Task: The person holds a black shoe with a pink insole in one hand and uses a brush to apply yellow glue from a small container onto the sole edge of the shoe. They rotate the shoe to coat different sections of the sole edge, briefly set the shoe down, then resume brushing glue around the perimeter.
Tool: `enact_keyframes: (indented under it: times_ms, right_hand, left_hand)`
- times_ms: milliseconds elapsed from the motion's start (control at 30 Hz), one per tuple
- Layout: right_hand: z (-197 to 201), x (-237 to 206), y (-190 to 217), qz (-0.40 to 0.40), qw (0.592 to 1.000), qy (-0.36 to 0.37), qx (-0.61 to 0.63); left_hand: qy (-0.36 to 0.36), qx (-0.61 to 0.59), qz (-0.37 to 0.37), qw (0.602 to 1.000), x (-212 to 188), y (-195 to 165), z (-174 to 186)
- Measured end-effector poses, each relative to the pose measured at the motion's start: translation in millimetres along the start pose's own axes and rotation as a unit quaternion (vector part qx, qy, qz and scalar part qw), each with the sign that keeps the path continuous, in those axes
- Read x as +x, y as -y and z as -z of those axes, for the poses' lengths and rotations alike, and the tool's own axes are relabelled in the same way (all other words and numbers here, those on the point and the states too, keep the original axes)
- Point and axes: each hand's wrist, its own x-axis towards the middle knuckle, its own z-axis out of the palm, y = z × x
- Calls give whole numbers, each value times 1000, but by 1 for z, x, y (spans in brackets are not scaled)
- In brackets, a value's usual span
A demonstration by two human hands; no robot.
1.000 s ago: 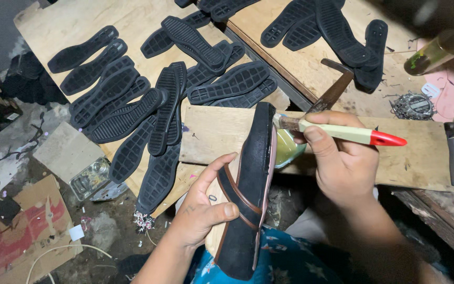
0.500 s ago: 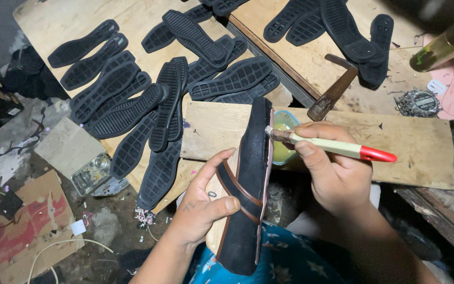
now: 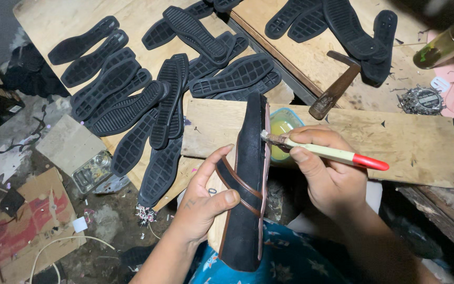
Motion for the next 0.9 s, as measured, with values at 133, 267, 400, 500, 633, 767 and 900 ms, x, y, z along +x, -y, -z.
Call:
enact_keyframes:
  times_ms: [133, 267, 400, 500, 633, 767, 900]
  right_hand:
    - [-1, 0, 0, 2, 1000, 13, 3]
    - [-2, 0, 0, 23, 1000, 21, 0]
    - [-2, 1, 2, 12, 1000, 26, 7]
    - [-1, 1, 4, 11, 999, 38, -5]
    - [-2, 0, 6, 2, 999, 46, -4]
    - [-3, 0, 5, 20, 998, 56, -15]
    - [-4, -1, 5, 25, 998, 55, -26]
  left_hand:
    - [1, 9, -12, 1000, 1, 0, 0]
    - [-3, 2, -5, 1000, 0, 0, 0]
    - [-7, -25, 13, 1000, 0, 0, -1]
    - [-4, -35, 3, 999, 1, 0, 0]
    - [-19, -34, 10, 999, 2, 1, 0]
    - [-19, -36, 5, 999, 2, 1, 1]
    - [-17, -31, 1, 999, 2, 3, 2]
